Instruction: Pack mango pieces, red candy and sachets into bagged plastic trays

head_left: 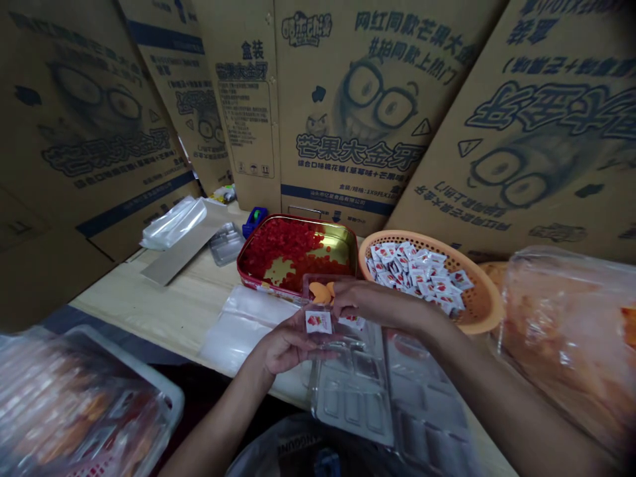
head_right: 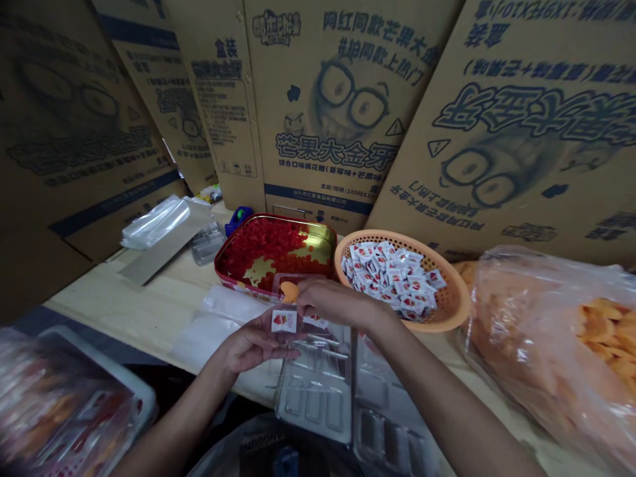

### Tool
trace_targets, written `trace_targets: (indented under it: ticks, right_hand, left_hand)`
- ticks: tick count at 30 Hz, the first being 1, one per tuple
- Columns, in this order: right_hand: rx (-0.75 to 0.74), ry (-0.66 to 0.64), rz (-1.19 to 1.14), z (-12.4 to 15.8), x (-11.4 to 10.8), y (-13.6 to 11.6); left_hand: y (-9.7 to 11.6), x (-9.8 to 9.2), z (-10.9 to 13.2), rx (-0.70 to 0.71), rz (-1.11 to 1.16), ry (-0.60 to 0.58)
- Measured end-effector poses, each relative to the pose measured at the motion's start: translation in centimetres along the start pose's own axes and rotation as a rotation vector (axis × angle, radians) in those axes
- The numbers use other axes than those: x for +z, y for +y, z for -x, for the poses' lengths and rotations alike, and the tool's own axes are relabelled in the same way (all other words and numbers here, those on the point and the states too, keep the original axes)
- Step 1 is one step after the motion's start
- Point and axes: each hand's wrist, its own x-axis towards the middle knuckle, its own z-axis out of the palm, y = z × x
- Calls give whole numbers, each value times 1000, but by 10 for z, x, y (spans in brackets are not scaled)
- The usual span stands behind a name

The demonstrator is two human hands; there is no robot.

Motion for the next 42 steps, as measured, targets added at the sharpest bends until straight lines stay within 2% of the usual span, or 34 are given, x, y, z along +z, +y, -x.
trace_targets:
  ticks: [2, 5, 7, 9, 11, 13, 15, 17, 21, 25, 29, 34, 38, 42]
  right_hand:
    - [-71, -125, 27, -4, 0, -3]
    - [-83, -104, -16, -5, 2, -5]
    - [-85, -33, -73, -6, 3, -3]
    - [-20, 99, -103, -10, 6, 4]
    - [119, 237, -78, -20, 9, 16]
    - [292, 281, 16, -36, 15, 31]
    - [422, 225, 117, -55, 21, 47]
    - [482, 156, 173, -74, 27, 60]
    - [516, 79, 210, -106, 35, 74]
    - [525, -5, 236, -125, 38, 81]
    - [520, -93, 218, -125, 42, 90]
    - [559, -144, 167, -111, 51, 100]
    - [555, -57, 107, -103, 55, 104]
    - [565, 133, 44, -95, 47, 102]
  left_hand:
    - [0, -2, 1, 2, 7, -10]
    - [0, -6, 3, 15, 15, 1]
    - [0, -10, 7, 29, 22, 13]
    - [2, -15, 13, 48, 35, 24]
    - [6, -23, 22, 73, 46, 41]
    - [11, -33, 35, 113, 49, 76]
    - [18, -45, 50, 168, 47, 138]
    - [27, -57, 65, 228, 44, 222]
    - [43, -76, 85, 309, 45, 360]
    - [55, -83, 89, 356, 47, 437]
    - [60, -86, 82, 353, 40, 461]
    - [65, -92, 69, 380, 9, 401]
    - [71, -92, 64, 387, -13, 344]
    - [72, -90, 62, 391, -12, 344]
